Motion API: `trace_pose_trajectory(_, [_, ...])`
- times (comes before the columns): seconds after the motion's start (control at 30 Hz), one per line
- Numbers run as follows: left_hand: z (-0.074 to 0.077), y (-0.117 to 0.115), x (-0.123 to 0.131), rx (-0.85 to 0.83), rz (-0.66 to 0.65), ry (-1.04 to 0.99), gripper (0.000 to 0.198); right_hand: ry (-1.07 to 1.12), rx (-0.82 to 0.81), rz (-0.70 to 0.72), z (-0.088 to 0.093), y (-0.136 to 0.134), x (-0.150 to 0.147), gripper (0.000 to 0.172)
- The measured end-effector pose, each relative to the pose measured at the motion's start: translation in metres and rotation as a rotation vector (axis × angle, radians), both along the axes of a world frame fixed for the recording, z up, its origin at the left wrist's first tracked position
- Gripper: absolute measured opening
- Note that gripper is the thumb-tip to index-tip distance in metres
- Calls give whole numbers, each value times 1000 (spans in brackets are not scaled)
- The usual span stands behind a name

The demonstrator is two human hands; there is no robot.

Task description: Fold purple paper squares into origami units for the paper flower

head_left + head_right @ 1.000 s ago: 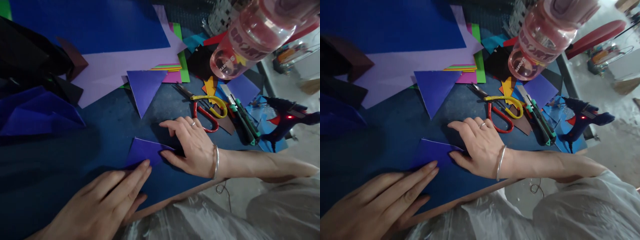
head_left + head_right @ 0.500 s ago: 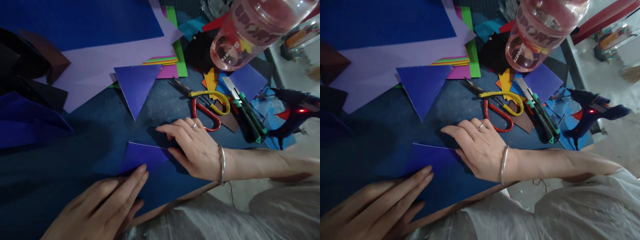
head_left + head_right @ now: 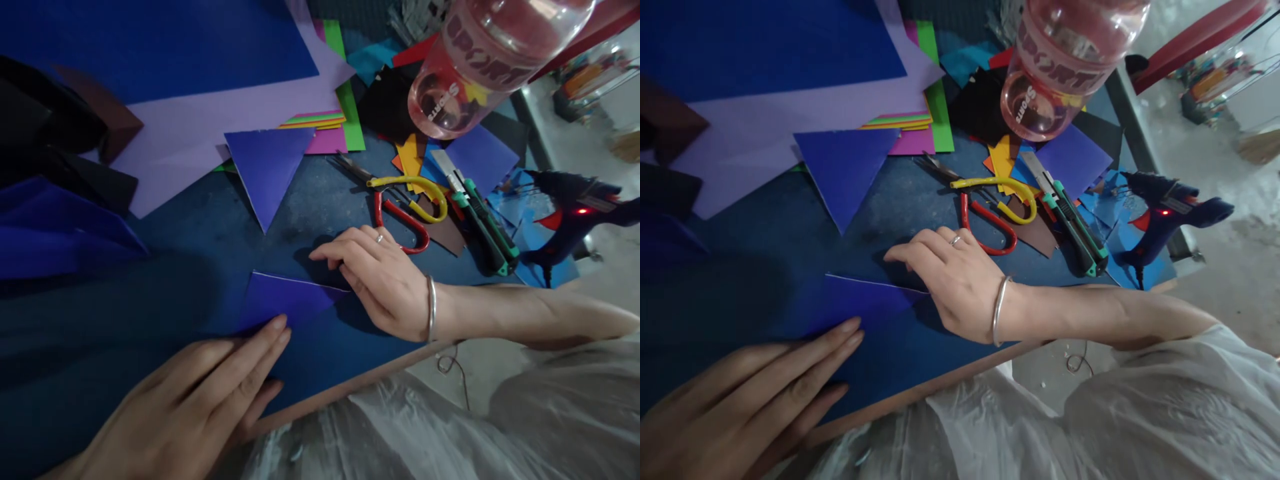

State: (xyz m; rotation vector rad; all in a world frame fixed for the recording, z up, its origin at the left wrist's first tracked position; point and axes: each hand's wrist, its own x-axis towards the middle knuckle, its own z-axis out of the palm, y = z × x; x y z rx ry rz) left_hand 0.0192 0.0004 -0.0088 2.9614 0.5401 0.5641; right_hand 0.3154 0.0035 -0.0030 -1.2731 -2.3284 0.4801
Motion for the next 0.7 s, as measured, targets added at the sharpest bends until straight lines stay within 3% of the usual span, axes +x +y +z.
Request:
trace_pose_trajectory(0.13, [-2, -2, 2, -10, -50, 10, 35, -48, -16, -20, 3, -2, -3, 33])
trace_pose_trajectory(0.33, [-12, -13, 2, 36, 39, 12, 36, -115, 88, 0, 4, 3, -21, 40])
trace_pose_trajectory(0.57, [3, -4, 9, 86, -6, -64, 25, -269, -54, 54, 24, 22, -51, 30])
trace_pose_trajectory(0.7, [3, -4, 10, 154, -20, -49, 21, -285, -129, 93, 30, 43, -65, 22])
